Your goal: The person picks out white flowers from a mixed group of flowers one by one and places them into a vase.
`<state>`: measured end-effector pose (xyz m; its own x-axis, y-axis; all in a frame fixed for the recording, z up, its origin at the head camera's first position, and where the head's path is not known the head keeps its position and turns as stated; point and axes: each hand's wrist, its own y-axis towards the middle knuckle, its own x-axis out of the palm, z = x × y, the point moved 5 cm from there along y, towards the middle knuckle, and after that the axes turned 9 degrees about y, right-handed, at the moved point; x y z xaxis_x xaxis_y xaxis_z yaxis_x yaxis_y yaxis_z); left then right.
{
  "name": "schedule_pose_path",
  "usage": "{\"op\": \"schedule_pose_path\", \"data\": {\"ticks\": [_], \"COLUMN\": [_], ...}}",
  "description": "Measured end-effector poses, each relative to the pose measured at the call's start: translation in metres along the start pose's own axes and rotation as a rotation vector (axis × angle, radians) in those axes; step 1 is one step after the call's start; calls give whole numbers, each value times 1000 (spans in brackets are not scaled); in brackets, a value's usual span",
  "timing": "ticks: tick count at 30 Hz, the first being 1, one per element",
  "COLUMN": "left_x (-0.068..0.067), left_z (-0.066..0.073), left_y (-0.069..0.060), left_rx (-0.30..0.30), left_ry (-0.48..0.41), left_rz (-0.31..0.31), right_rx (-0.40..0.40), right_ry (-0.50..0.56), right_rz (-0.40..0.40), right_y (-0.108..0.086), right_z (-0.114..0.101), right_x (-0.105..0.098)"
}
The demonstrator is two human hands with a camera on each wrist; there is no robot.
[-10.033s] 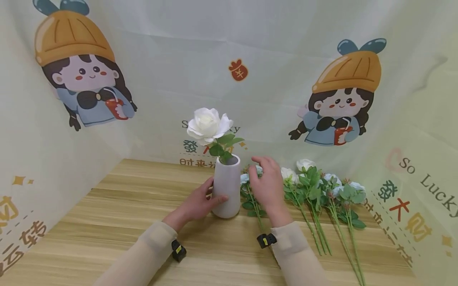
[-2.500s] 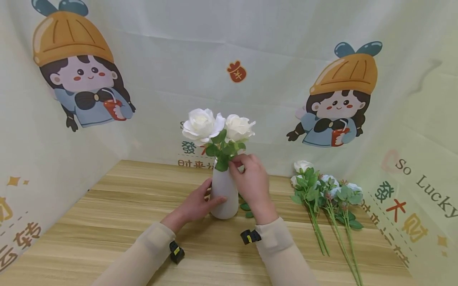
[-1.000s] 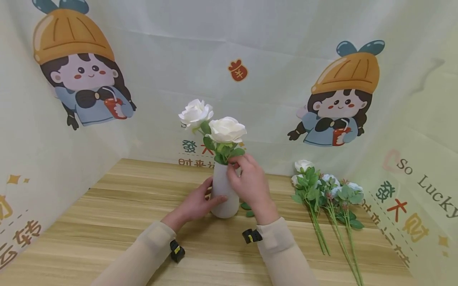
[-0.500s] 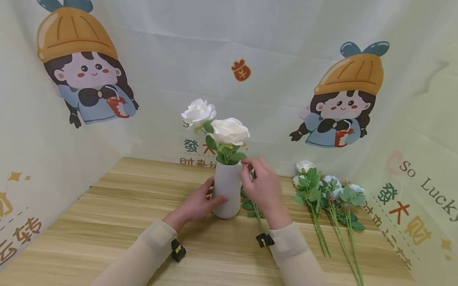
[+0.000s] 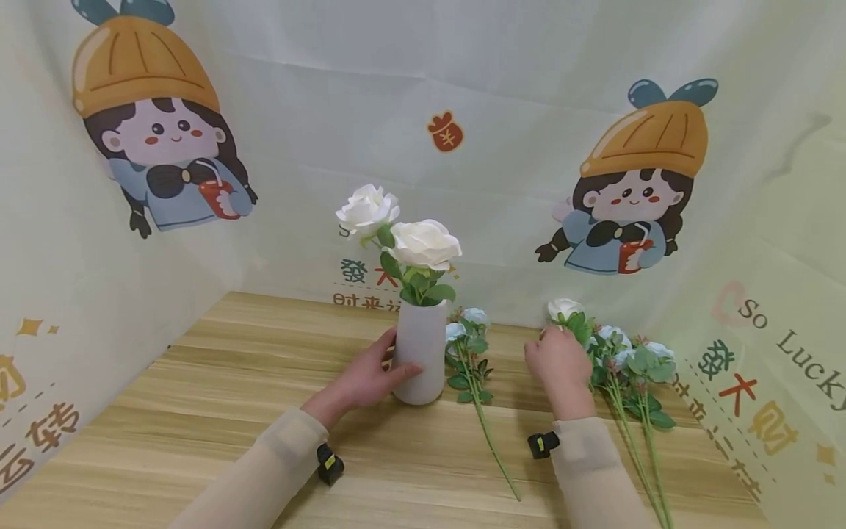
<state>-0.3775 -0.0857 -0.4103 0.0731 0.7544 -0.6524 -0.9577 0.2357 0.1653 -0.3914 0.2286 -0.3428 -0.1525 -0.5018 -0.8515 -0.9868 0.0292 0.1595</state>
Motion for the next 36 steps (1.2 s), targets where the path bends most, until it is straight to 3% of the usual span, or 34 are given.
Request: {"op": "schedule_pose_path", "data": {"ticks": [3,7,16,20,25,36], "left_x": [0,1,1,1,0,0], "left_z": [-2,-2,-2,-2,0,-1], "left_y": [-1,0,1,0,0,1], "left_rx": [-3,5,-9,-11,-3,1], "left_ry": [-7,-9,-10,-7,-7,-5], "left_rz": [-7,-11,-6,-8,-2,-5], "right_rx": [117,182,210,241,273,256], "right_ry": [-88,-132,-164,-163,-143,-74], "right_rz": [-56,-65,-89,-118,-136,-116], "right_y": [3,8,52,64,58,14], "right_z": [20,42,130,148,138,70], "right_x": [3,7,38,49,42,0]}}
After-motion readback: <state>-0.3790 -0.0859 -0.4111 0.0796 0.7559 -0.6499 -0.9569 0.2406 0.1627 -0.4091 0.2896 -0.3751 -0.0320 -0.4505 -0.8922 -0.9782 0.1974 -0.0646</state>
